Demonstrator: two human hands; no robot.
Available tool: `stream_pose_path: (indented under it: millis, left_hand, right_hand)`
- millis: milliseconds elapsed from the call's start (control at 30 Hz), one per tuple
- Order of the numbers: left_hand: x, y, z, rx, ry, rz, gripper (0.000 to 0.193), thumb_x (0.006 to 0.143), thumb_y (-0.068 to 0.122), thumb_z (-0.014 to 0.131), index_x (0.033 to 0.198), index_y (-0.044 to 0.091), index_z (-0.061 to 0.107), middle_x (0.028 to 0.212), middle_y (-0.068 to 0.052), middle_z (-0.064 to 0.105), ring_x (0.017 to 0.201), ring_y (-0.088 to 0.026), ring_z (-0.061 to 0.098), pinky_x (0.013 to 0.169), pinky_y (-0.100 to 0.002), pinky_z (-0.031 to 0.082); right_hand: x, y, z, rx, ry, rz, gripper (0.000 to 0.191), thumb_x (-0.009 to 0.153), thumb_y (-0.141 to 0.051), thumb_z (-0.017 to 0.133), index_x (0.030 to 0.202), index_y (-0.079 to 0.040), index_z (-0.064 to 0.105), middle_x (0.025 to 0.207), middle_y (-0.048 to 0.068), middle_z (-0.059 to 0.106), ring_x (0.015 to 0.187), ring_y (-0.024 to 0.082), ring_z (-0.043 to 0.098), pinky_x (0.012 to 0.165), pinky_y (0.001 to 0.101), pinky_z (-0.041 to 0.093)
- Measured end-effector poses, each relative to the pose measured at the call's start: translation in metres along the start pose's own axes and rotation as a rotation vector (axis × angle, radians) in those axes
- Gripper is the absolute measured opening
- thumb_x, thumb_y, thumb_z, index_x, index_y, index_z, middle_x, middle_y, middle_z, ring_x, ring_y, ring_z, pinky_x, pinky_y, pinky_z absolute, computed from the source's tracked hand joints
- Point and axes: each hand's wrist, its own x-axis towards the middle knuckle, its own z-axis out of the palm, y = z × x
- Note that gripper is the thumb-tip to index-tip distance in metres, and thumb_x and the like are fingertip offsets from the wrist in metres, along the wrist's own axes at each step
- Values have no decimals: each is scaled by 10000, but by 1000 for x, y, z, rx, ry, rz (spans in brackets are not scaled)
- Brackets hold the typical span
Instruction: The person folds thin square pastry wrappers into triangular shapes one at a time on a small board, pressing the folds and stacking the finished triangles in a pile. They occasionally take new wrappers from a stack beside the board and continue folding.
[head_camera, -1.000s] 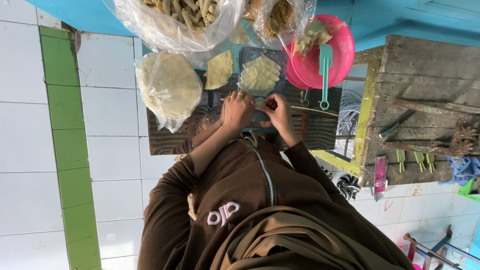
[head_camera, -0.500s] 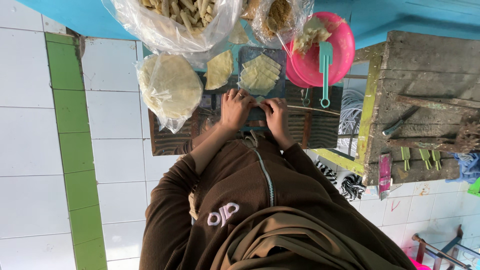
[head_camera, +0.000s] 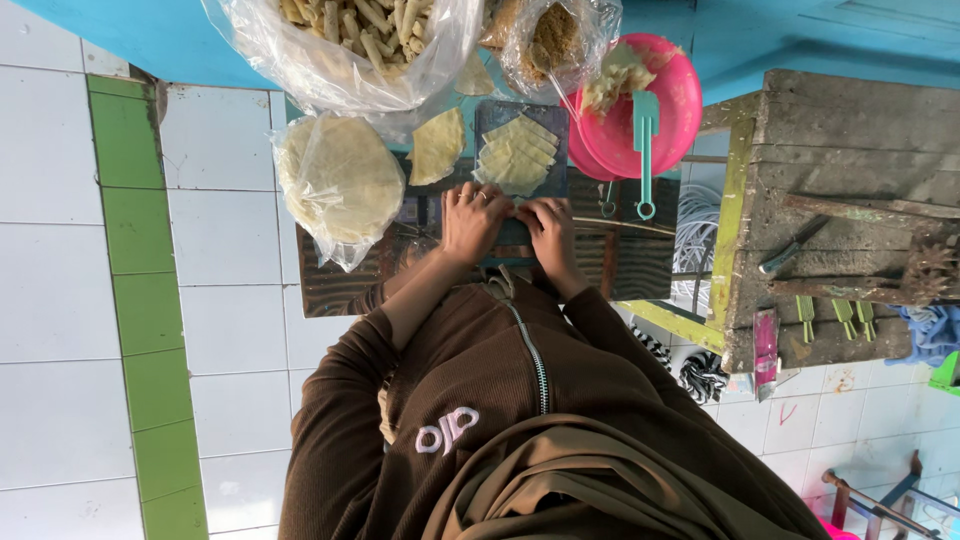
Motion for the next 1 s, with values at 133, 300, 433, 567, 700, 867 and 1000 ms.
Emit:
stream_pose_path:
  millis: [133, 300, 433, 567, 700, 867, 1000]
  left_hand:
    - [2, 3, 0, 42, -106, -35, 96, 898, 285, 724, 972, 224, 724, 1080, -2, 656, 1087, -260, 574, 937, -454, 403]
    - [-6, 11, -1, -23, -84, -84, 115, 836, 302, 736, 907, 213, 717, 1060, -34, 654, 1069, -295, 566, 878, -451, 396]
    - [-1, 15, 0, -89, -159, -248, 224, 837, 326, 757, 978, 167, 687, 1007, -39, 647, 1042, -303, 573, 867, -462, 405]
    - [4, 13, -8, -140, -38, -288, 298, 916, 319, 725, 1125, 133, 622, 1042, -34, 648, 1037, -294, 580, 869, -451, 410]
    - [13, -2, -16, -124, 75, -356, 268, 977, 262, 674, 1196, 122, 605, 1063, -55, 638, 1055, -289, 588, 891, -450, 416]
    - [21, -12, -14, -161, 77, -394, 273, 967, 241, 665, 1197, 111, 592, 1093, -89, 628, 1095, -326, 583, 940, -477, 435]
    - [23, -17, -12, -80, 7, -387, 286, 950, 257, 675, 1169, 100, 580, 1109, -121, 618, 1106, -354, 577, 944, -493, 441]
  right_hand:
    - [1, 10, 5, -29, -50, 45, 101, 882, -39, 783, 967, -40, 730, 956, 100, 698, 946, 332, 608, 821, 445, 489]
    - [-9, 23, 3, 188, -245, 355, 166, 822, -125, 839, 927, -34, 748, 879, 97, 680, 852, 280, 637, 734, 407, 530]
    - [-3, 25, 0, 277, -244, 407, 181, 835, -123, 826, 927, -13, 715, 910, 89, 673, 860, 252, 680, 760, 385, 550]
    - [-7, 2, -13, -72, -170, -29, 124, 950, -14, 732, 1070, -48, 736, 1058, 67, 701, 1027, 296, 630, 903, 404, 519]
    - [-13, -19, -27, -272, -182, -172, 383, 895, -24, 692, 1278, -38, 708, 1148, 80, 675, 1018, 301, 589, 884, 420, 498]
    - [6, -15, -27, -295, -295, -74, 348, 926, -93, 741, 1273, -73, 722, 1012, 86, 660, 952, 304, 586, 831, 424, 490]
    - [60, -15, -36, 132, -424, 162, 313, 943, -152, 758, 1243, -78, 707, 918, 63, 723, 793, 170, 640, 730, 332, 520]
